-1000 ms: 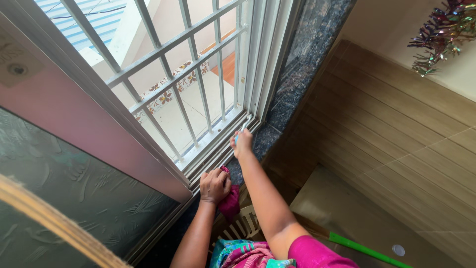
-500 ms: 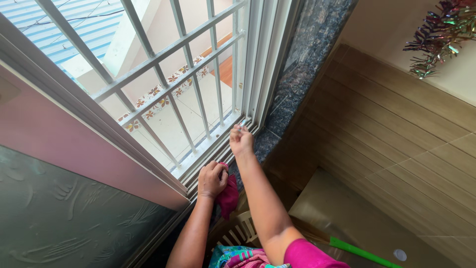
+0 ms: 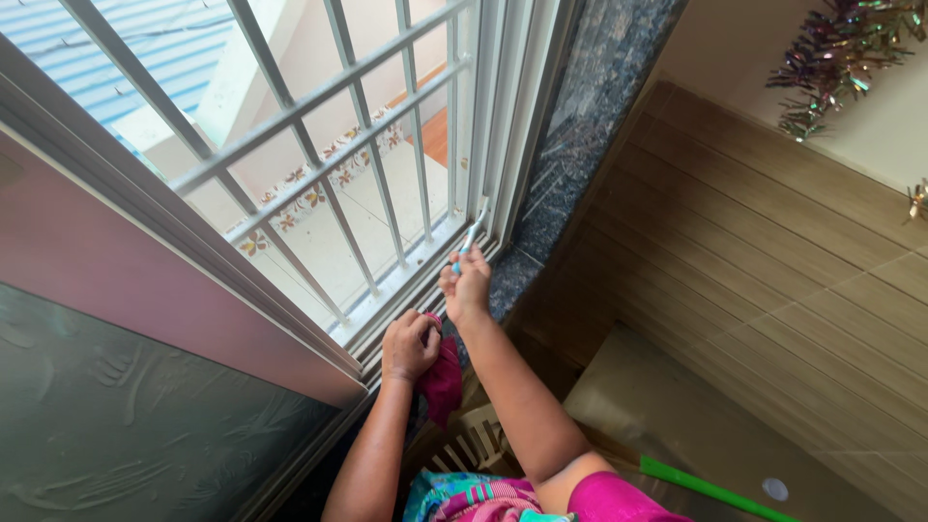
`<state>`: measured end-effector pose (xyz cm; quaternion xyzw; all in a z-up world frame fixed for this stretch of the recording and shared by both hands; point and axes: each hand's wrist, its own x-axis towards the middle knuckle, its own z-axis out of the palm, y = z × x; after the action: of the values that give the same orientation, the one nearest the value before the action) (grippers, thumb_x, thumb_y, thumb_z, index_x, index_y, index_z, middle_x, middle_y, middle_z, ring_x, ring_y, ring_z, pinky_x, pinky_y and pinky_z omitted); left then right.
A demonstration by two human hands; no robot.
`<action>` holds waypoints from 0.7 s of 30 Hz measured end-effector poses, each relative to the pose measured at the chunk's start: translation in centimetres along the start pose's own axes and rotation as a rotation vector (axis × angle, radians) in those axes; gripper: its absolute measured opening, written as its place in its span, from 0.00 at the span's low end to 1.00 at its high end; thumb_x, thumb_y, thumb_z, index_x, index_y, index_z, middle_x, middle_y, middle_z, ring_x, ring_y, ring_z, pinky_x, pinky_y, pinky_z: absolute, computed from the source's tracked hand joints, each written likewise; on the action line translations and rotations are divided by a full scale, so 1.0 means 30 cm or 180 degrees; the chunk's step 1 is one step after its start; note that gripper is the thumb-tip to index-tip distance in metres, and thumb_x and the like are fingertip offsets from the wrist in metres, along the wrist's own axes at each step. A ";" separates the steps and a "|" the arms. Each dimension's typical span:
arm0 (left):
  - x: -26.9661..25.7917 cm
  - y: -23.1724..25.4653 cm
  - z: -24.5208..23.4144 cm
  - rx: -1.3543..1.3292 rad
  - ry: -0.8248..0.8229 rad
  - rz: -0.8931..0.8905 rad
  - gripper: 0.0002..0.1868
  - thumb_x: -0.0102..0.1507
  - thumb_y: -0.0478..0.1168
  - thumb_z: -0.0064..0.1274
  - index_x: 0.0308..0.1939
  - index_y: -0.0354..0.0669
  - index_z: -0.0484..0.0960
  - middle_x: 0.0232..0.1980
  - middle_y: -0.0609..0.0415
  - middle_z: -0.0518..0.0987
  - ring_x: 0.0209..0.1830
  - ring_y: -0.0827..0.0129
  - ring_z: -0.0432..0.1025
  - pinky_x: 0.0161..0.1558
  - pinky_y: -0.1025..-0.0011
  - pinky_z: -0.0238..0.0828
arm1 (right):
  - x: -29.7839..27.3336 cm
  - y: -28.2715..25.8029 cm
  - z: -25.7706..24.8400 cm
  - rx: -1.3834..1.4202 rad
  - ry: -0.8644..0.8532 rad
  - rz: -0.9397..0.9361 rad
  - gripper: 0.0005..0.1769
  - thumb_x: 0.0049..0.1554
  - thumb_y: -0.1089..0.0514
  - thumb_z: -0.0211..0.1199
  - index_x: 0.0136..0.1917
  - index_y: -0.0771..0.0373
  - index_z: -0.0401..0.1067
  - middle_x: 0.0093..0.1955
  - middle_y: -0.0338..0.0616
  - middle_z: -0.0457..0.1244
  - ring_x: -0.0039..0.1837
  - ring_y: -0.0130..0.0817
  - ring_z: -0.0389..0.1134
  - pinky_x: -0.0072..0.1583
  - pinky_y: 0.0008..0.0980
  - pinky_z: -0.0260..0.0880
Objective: The person scrubs the window frame and sill using a toothbrush and wipes the area with a cloth. They also briefly adjust a curtain cord before resuming scrubbing.
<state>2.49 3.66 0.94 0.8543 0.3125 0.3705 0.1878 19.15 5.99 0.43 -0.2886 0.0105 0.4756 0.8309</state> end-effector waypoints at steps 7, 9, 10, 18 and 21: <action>-0.006 -0.026 0.018 0.0050 -0.0015 0.0044 0.06 0.54 0.38 0.58 0.32 0.44 0.79 0.35 0.51 0.76 0.36 0.50 0.73 0.38 0.56 0.70 | 0.000 0.208 -0.057 -0.0817 0.0403 0.0302 0.06 0.65 0.63 0.41 0.51 0.54 0.59 0.37 0.39 0.53 0.26 0.23 0.50 0.26 0.25 0.43; -0.010 -0.026 0.017 0.0078 -0.0007 0.0035 0.05 0.55 0.38 0.59 0.30 0.44 0.78 0.34 0.52 0.76 0.35 0.52 0.74 0.39 0.57 0.71 | 0.117 0.237 -0.107 -0.0915 0.0506 0.0272 0.04 0.64 0.64 0.41 0.47 0.58 0.56 0.32 0.42 0.48 0.24 0.23 0.46 0.24 0.26 0.39; -0.009 -0.023 0.015 0.0026 0.0006 0.0035 0.04 0.55 0.38 0.58 0.30 0.45 0.79 0.34 0.52 0.76 0.35 0.52 0.74 0.38 0.57 0.71 | 0.165 0.237 -0.120 -0.0856 0.0530 0.0167 0.05 0.63 0.66 0.41 0.46 0.58 0.56 0.32 0.40 0.49 0.24 0.23 0.46 0.24 0.26 0.39; 0.002 0.000 0.001 -0.0103 0.0029 -0.0031 0.01 0.54 0.37 0.57 0.29 0.48 0.81 0.33 0.54 0.77 0.35 0.54 0.75 0.38 0.59 0.71 | 0.336 0.228 -0.072 -0.0990 0.0833 0.0398 0.07 0.60 0.67 0.40 0.44 0.56 0.54 0.30 0.36 0.50 0.24 0.23 0.45 0.26 0.27 0.37; 0.006 0.007 -0.005 -0.0030 -0.0008 -0.0108 0.01 0.54 0.37 0.58 0.29 0.49 0.81 0.33 0.53 0.77 0.35 0.54 0.75 0.38 0.59 0.71 | 0.380 0.112 -0.066 0.0521 0.0113 0.0822 0.05 0.63 0.63 0.42 0.47 0.57 0.59 0.33 0.36 0.52 0.26 0.22 0.47 0.27 0.24 0.40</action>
<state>2.57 3.63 1.24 0.8484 0.3249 0.3677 0.1985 23.22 15.24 -6.14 -0.2244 0.1010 0.5708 0.7833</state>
